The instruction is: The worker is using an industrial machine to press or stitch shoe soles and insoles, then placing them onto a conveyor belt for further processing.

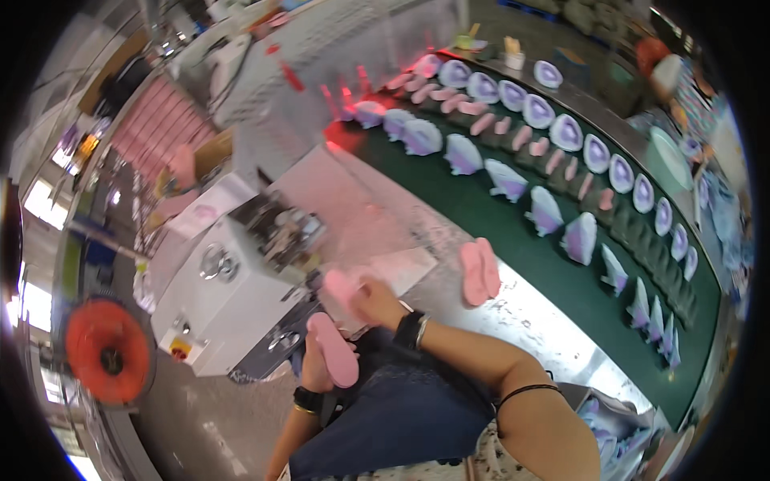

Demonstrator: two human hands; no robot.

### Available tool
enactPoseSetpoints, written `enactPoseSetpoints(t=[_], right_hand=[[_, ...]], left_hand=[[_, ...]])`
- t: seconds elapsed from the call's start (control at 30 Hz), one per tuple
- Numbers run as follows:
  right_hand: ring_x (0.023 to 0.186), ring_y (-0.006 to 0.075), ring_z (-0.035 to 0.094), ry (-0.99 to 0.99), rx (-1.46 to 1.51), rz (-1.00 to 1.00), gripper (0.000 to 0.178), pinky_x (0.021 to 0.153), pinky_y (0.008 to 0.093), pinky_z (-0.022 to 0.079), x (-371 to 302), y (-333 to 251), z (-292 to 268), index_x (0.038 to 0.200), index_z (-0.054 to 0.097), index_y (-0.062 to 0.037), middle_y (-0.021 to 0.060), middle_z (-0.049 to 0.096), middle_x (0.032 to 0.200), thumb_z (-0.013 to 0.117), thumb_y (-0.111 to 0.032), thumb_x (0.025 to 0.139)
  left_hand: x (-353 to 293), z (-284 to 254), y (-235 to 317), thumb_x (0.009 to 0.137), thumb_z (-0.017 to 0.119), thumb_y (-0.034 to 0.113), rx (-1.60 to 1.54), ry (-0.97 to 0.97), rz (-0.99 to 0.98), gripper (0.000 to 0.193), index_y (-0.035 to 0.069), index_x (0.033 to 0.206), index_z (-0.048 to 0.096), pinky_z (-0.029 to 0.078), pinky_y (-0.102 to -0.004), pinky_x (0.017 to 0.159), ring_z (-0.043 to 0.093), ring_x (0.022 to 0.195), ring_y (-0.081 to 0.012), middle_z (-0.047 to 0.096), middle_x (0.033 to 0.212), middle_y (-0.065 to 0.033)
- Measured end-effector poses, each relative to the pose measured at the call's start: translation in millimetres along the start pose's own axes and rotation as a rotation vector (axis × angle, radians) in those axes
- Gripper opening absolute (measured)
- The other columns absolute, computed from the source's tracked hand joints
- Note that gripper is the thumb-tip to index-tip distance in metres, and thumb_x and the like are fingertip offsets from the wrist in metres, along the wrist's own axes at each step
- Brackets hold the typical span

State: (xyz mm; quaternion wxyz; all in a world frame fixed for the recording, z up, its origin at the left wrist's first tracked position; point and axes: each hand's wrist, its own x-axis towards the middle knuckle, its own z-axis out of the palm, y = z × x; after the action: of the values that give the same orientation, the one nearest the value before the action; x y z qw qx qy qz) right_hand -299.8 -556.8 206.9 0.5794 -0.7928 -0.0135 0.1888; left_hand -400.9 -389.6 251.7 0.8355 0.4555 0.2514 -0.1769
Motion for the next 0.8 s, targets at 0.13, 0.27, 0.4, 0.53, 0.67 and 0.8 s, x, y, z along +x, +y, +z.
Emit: enactPoseSetpoints(t=[0.13,0.27,0.4,0.53,0.67,0.8], right_hand=[[0.071,0.0210,0.062,0.183,0.322,-0.239,0.029,0.064,0.0336,0.049,84.2,11.5,9.7,0.103,0.056,0.0003,0.0166,0.062,0.079,0.059,-0.014,0.077],[0.081,0.0328,0.062,0.281,-0.063,-0.270,0.035,0.071,0.0384,0.049,138.3,-20.3,15.5,0.110,0.053,-0.0004,0.0199,0.063,0.087,0.058,-0.013,0.078],[0.090,0.0367,0.060,0.337,-0.274,-0.386,0.034,0.074,0.0417,0.048,144.1,-33.9,4.4,0.109,0.052,-0.0006,0.0218,0.060,0.098,0.059,-0.013,0.079],[0.093,0.0350,0.060,0.450,-0.644,-0.560,0.030,0.073,0.0413,0.049,128.3,-59.5,-16.6,0.103,0.056,-0.0006,0.0210,0.061,0.100,0.061,-0.019,0.080],[0.094,0.0387,0.058,0.342,-0.525,-0.197,0.027,0.077,0.0463,0.047,161.2,-39.7,-7.1,0.095,0.062,-0.0049,0.0206,0.058,0.103,0.057,-0.029,0.083],[0.076,0.0373,0.064,0.322,-0.094,-0.093,0.036,0.071,0.0462,0.050,189.4,-49.0,22.7,0.088,0.063,0.0016,0.0194,0.065,0.074,0.060,-0.033,0.083]], left_hand=[[-17.7,-28.1,-6.6,0.095,0.032,0.047,-0.183,-0.071,-0.147,0.052,0.001,0.109,0.051,0.054,-0.0402,0.069,0.061,0.076,-0.0237,0.057,0.089,-0.0096],[-25.9,-36.8,-14.4,0.093,0.035,0.048,-0.148,-0.061,-0.177,0.054,0.000,0.112,0.050,0.054,-0.0402,0.070,0.061,0.077,-0.0242,0.056,0.090,-0.0098],[-28.4,-43.0,-13.7,0.093,0.038,0.047,-0.143,-0.012,-0.151,0.053,0.000,0.114,0.049,0.054,-0.0405,0.071,0.062,0.079,-0.0253,0.057,0.093,-0.0105],[-38.4,-65.3,-22.6,0.094,0.041,0.047,-0.131,0.080,-0.165,0.053,0.000,0.116,0.048,0.054,-0.0416,0.073,0.064,0.082,-0.0289,0.059,0.094,-0.0145],[-47.7,-67.1,-18.4,0.095,0.042,0.049,-0.039,0.119,-0.170,0.055,-0.001,0.117,0.046,0.054,-0.0431,0.074,0.065,0.085,-0.0325,0.063,0.095,-0.0178],[-44.5,-71.7,-18.7,0.097,0.040,0.048,-0.033,0.113,-0.047,0.054,-0.001,0.119,0.047,0.054,-0.0388,0.073,0.065,0.086,-0.0284,0.064,0.095,-0.0150]])
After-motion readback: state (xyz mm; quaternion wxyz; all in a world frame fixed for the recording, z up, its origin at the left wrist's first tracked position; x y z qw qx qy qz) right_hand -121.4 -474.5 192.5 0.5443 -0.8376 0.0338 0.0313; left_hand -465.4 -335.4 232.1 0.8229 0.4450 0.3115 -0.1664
